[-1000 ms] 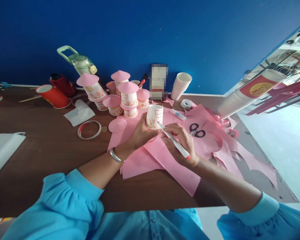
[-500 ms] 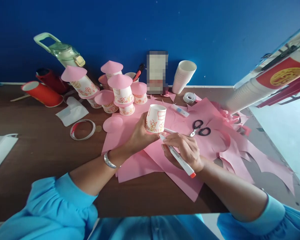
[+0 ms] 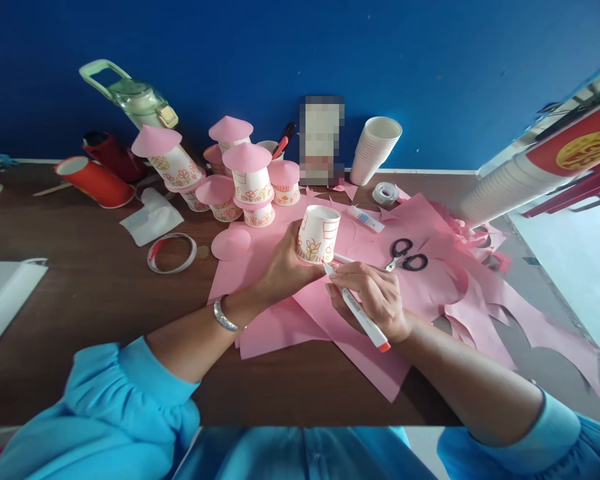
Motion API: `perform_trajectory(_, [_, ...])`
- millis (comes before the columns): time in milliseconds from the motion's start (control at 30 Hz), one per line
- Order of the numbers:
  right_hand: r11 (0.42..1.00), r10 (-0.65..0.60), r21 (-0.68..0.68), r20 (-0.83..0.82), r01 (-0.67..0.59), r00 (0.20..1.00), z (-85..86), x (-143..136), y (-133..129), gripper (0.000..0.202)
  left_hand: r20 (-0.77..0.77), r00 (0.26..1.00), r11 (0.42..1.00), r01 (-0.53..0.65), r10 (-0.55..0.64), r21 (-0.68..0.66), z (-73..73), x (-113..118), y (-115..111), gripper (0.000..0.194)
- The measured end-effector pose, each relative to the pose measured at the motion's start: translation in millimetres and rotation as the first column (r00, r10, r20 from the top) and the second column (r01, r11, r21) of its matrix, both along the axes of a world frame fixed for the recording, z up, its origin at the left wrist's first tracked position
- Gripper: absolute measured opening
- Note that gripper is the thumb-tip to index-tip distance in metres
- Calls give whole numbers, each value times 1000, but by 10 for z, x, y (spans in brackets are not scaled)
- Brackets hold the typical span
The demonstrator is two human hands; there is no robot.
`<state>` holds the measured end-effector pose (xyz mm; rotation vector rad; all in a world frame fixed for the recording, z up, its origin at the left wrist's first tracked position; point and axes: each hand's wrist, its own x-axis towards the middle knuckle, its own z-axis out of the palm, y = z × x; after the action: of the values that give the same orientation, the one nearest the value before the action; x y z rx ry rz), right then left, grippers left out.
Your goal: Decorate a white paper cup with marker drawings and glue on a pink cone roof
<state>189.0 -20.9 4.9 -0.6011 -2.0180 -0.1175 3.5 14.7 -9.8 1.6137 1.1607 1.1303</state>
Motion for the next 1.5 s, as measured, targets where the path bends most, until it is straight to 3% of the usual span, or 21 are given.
perform_trajectory(600, [999, -16, 29, -2, 16, 1000, 12, 11, 19, 14, -23, 1000, 996, -9, 7, -90, 59, -11, 3, 56])
perform_trajectory(1000, [997, -56, -50, -39, 55, 998, 15, 21, 6, 22, -73, 997, 993, -19, 11, -115, 62, -20, 5, 63])
perform_trajectory(1500, [999, 6, -50, -46, -8, 999, -20, 26, 16, 26, -66, 998, 995, -15, 8, -102, 72, -22, 11, 60])
